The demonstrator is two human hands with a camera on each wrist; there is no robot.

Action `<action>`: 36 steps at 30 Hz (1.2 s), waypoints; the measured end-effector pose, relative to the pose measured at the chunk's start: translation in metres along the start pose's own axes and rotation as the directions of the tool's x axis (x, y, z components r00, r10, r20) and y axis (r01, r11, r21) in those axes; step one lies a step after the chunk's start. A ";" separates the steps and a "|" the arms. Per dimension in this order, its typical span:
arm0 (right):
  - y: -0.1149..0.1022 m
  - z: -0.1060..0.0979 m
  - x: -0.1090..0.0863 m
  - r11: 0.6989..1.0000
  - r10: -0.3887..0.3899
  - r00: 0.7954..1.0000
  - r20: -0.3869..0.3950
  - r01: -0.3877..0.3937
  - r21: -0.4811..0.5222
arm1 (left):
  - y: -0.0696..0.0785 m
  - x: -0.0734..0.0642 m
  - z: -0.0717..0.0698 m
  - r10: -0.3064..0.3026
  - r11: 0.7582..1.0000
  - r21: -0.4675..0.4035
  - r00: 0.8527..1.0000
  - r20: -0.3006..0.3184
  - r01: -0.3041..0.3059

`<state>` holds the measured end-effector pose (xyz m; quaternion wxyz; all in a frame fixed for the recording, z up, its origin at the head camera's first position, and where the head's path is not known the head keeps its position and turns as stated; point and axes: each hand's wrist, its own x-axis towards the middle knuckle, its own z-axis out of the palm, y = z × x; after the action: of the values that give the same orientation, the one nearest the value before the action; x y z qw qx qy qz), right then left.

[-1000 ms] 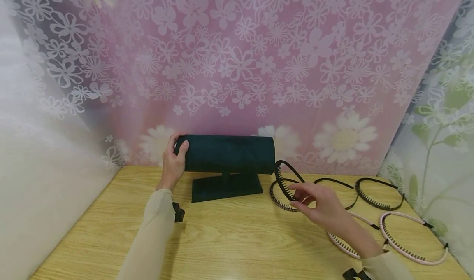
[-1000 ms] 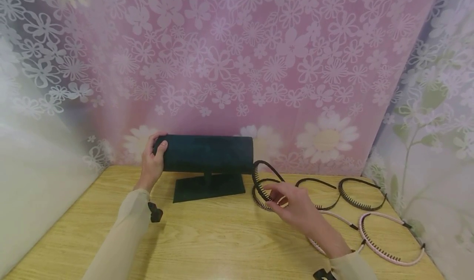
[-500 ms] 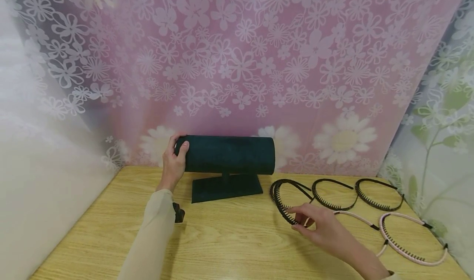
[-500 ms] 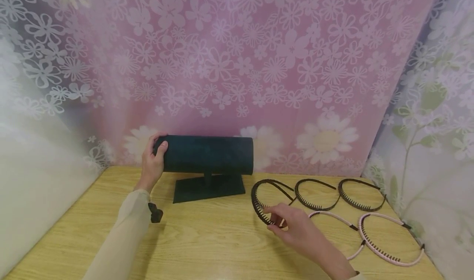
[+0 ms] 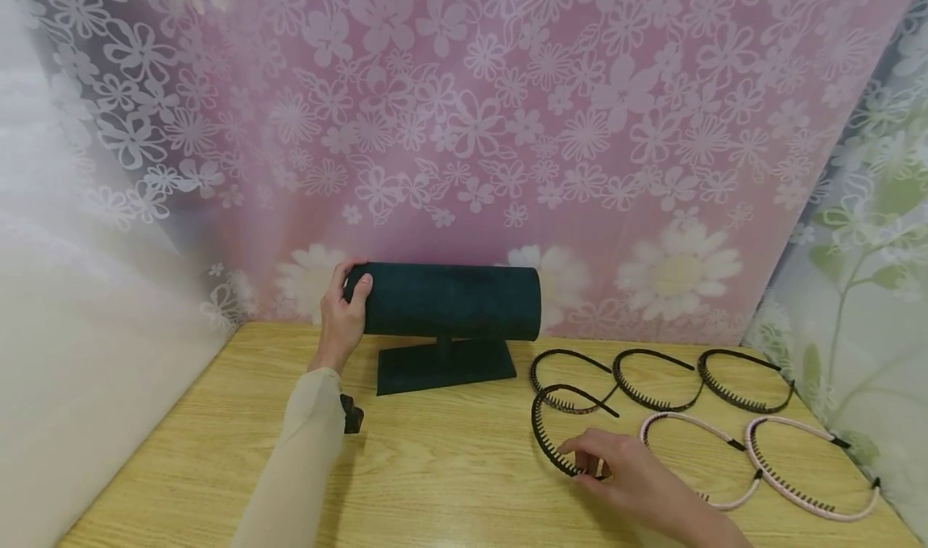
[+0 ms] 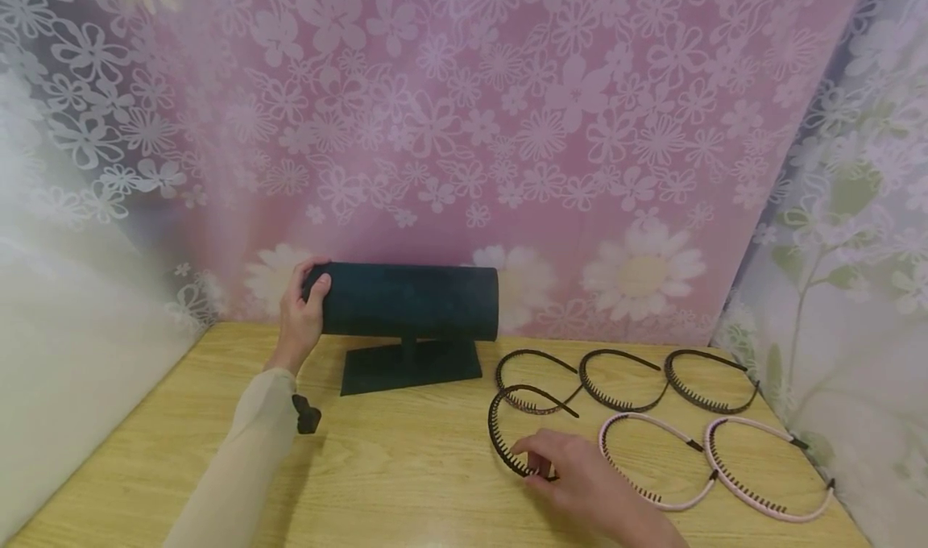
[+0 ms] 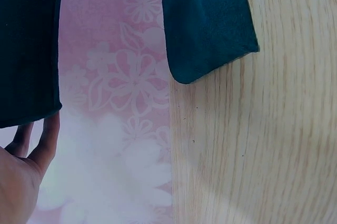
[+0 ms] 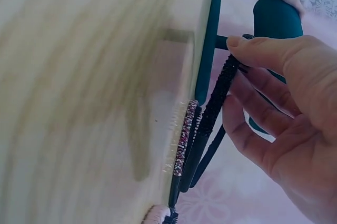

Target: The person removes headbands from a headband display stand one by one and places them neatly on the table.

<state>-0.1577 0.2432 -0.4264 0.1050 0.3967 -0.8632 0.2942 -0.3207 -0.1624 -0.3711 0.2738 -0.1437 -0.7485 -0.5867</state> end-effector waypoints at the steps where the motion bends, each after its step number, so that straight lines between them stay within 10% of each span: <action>1: 0.000 0.001 -0.001 1.000 0.009 1.000 0.017 -0.010 0.009 | 0.000 0.000 0.000 0.002 1.000 0.002 1.000 0.000 -0.002; 7: -0.003 0.002 -0.005 0.991 0.095 0.985 0.141 -0.107 0.081 | 0.005 0.000 0.000 0.027 1.000 0.014 1.000 -0.006 -0.027; 16: -0.010 -0.002 -0.008 0.930 0.283 0.887 0.364 -0.347 0.123 | 0.006 -0.001 -0.001 0.016 1.000 0.018 1.000 -0.001 -0.016; 23: -0.005 0.001 -0.008 0.931 0.288 0.887 0.361 -0.347 0.112 | 0.005 -0.001 -0.001 0.009 1.000 0.013 1.000 0.012 -0.009; 36: 0.002 0.006 -0.005 0.984 0.170 0.959 0.227 -0.179 0.020 | 0.006 -0.001 -0.001 0.004 1.000 0.010 1.000 0.003 -0.004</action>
<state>-0.1559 0.2439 -0.4344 -0.0277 0.3519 -0.8949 0.2729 -0.3168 -0.1614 -0.3668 0.2746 -0.1448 -0.7514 -0.5823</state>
